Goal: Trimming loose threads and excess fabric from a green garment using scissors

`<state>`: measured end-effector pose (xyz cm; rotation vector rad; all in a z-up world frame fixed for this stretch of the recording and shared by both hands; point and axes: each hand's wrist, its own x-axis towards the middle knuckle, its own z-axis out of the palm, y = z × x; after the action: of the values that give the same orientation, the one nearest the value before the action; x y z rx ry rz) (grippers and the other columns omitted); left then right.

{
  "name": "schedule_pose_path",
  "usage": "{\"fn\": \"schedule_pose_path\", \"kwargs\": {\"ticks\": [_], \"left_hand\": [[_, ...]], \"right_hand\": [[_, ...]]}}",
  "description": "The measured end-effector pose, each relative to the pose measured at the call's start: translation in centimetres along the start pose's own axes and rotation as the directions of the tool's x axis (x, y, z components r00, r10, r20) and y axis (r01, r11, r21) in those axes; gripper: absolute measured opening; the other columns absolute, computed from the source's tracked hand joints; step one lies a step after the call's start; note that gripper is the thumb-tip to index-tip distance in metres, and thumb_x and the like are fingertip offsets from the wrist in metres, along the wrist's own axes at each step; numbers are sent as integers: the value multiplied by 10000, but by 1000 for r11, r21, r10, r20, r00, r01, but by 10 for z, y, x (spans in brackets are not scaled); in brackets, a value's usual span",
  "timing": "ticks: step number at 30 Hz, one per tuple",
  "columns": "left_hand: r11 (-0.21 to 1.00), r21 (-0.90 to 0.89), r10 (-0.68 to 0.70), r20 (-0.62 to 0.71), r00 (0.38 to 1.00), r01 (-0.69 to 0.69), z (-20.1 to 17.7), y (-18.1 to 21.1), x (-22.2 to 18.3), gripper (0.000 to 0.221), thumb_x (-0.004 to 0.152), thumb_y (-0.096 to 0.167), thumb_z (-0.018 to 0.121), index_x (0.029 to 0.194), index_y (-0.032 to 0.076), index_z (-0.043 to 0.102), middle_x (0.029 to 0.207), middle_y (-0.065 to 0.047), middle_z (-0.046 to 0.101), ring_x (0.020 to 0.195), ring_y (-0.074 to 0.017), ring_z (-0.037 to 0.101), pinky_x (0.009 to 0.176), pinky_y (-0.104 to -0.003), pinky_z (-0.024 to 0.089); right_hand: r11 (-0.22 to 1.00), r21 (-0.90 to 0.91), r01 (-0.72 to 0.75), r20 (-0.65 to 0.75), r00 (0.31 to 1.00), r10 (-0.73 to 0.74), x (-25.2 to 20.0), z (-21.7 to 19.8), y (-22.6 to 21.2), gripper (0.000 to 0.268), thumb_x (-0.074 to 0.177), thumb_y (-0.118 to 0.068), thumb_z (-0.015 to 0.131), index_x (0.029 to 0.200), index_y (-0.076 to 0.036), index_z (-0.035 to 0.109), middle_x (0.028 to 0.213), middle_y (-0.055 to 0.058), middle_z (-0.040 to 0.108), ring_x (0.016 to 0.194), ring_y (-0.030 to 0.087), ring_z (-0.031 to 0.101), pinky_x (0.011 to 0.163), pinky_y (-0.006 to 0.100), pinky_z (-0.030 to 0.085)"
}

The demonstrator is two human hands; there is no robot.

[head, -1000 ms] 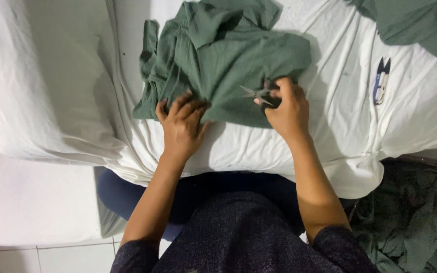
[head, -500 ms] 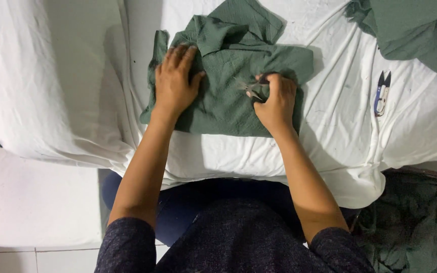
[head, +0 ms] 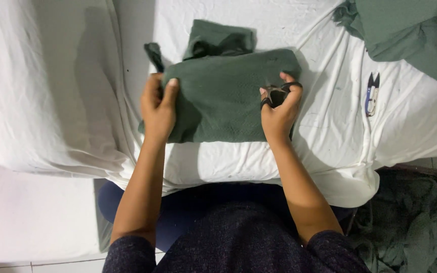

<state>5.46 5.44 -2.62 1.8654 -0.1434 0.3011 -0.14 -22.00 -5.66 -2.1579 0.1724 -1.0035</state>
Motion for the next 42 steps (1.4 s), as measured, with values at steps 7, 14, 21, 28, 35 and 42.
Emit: {"fn": "schedule_pose_path", "kwargs": {"ticks": [7, 14, 21, 28, 35, 42], "left_hand": [[952, 305, 49, -208, 977, 17, -21, 7, -17, 245, 1059, 130, 665, 1247, 91, 512, 1147, -177, 585, 1063, -432, 652, 787, -534, 568], [784, 621, -24, 13, 1000, 11, -8, 20, -38, 772, 819, 446, 899, 1380, 50, 545, 1163, -225, 644, 1099, -467, 627, 882, -608, 505], [960, 145, -210, -187, 960, 238, -16, 29, -54, 441, 868, 220, 868, 1239, 184, 632, 998, -158, 707, 991, -389, 698, 832, -511, 506], [925, 335, 284, -297, 912, -179, -30, 19, -33, 150, 978, -28, 747, 1058, 59, 654, 1150, -112, 437, 1168, -347, 497, 1025, -434, 394], [779, 491, 403, 85, 911, -390, -1, 45, -31, 460, 866, 144, 847, 1269, 72, 639, 1362, -224, 509, 1340, -483, 460, 1086, -584, 345], [648, 695, 245, 198, 949, -312, 8, 19, -41, 373, 981, 394, 734, 1281, 174, 710, 1297, -117, 610, 1314, -393, 486, 1067, -616, 255]], "right_hand": [[987, -67, -147, 15, 989, 149, 3, -10, -7, 640, 896, -109, 874, 1361, -24, 442, 1352, 212, 552, 1186, 455, 572, 1024, 552, 438], [975, -163, -150, 149, 973, 175, -12, -23, -12, 648, 739, -46, 940, 1173, -23, 460, 1236, 192, 558, 1096, 442, 624, 926, 542, 489], [993, 3, -118, 5, 993, 118, -5, -49, -20, 524, 724, 108, 796, 1190, -47, 612, 1084, 134, 678, 969, 368, 702, 884, 410, 552], [995, -20, 102, -12, 995, -103, 13, -33, -12, 686, 712, 28, 958, 1299, 3, 604, 1265, 185, 633, 1134, 388, 636, 994, 416, 493], [991, -113, 76, 141, 988, -60, -19, 0, 1, 537, 702, -48, 934, 1136, -63, 618, 1087, 71, 683, 969, 323, 634, 859, 463, 479], [982, -182, 56, 97, 995, -39, -9, -13, 15, 489, 691, -126, 959, 1015, -109, 593, 860, 24, 652, 789, 294, 650, 767, 420, 482]]}}
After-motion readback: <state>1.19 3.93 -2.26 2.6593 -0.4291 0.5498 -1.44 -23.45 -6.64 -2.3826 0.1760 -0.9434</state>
